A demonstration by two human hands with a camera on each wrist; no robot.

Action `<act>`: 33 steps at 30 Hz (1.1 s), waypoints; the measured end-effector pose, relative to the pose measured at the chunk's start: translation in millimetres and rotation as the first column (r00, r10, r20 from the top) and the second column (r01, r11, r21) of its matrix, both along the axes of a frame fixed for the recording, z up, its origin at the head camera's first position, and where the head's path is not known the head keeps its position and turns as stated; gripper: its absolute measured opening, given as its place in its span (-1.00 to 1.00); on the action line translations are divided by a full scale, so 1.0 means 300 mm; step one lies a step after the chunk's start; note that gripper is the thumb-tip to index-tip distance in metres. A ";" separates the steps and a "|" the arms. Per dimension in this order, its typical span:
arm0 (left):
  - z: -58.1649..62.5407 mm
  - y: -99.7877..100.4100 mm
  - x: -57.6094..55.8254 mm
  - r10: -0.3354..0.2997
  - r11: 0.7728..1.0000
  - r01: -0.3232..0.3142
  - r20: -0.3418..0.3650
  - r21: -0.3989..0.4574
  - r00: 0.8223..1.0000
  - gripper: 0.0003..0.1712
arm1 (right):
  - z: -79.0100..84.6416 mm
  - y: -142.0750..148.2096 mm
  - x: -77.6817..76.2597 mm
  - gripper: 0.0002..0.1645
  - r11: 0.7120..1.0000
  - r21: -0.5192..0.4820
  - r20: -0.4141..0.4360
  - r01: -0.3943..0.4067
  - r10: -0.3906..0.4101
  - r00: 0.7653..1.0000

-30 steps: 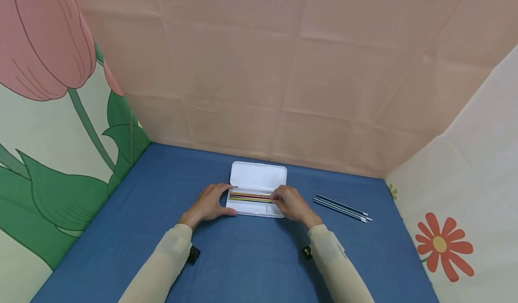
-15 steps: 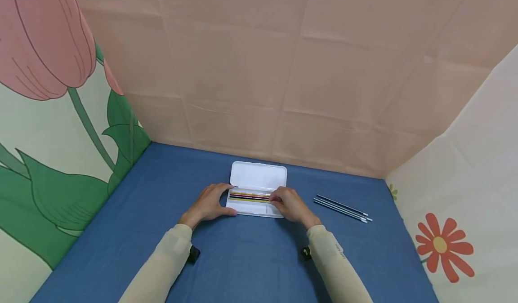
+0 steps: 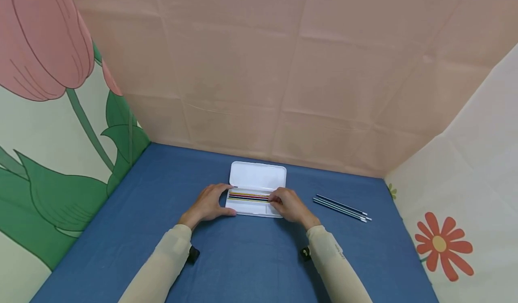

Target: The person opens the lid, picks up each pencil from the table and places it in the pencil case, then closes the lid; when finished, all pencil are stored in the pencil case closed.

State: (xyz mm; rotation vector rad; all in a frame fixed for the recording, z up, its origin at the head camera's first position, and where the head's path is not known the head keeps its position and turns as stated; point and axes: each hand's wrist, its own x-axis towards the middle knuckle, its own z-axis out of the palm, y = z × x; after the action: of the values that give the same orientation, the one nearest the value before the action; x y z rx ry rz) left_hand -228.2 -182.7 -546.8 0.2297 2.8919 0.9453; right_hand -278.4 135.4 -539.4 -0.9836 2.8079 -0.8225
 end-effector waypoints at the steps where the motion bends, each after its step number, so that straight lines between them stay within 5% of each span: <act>1: -0.001 0.000 -0.001 0.000 1.000 0.000 0.001 0.001 1.000 0.08 | 0.001 0.000 0.001 -0.83 1.000 -0.004 0.009 0.006 -0.006 1.000; 17: 0.003 0.001 -0.003 -0.004 1.000 0.004 0.004 0.000 1.000 0.08 | 0.006 0.028 0.025 -0.64 0.996 -0.080 0.038 0.048 -0.045 0.998; 33: 0.001 0.001 -0.004 -0.004 1.000 0.004 0.004 0.005 1.000 0.07 | 0.014 0.167 0.080 -0.37 0.987 -0.075 0.026 0.144 -0.143 0.989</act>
State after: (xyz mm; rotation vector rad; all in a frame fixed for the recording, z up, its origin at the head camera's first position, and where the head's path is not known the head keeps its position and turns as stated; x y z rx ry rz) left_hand -229.4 -182.4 -546.5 0.2335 2.8850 0.9520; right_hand -254.4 185.4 -535.3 -0.7833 2.8763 -0.9563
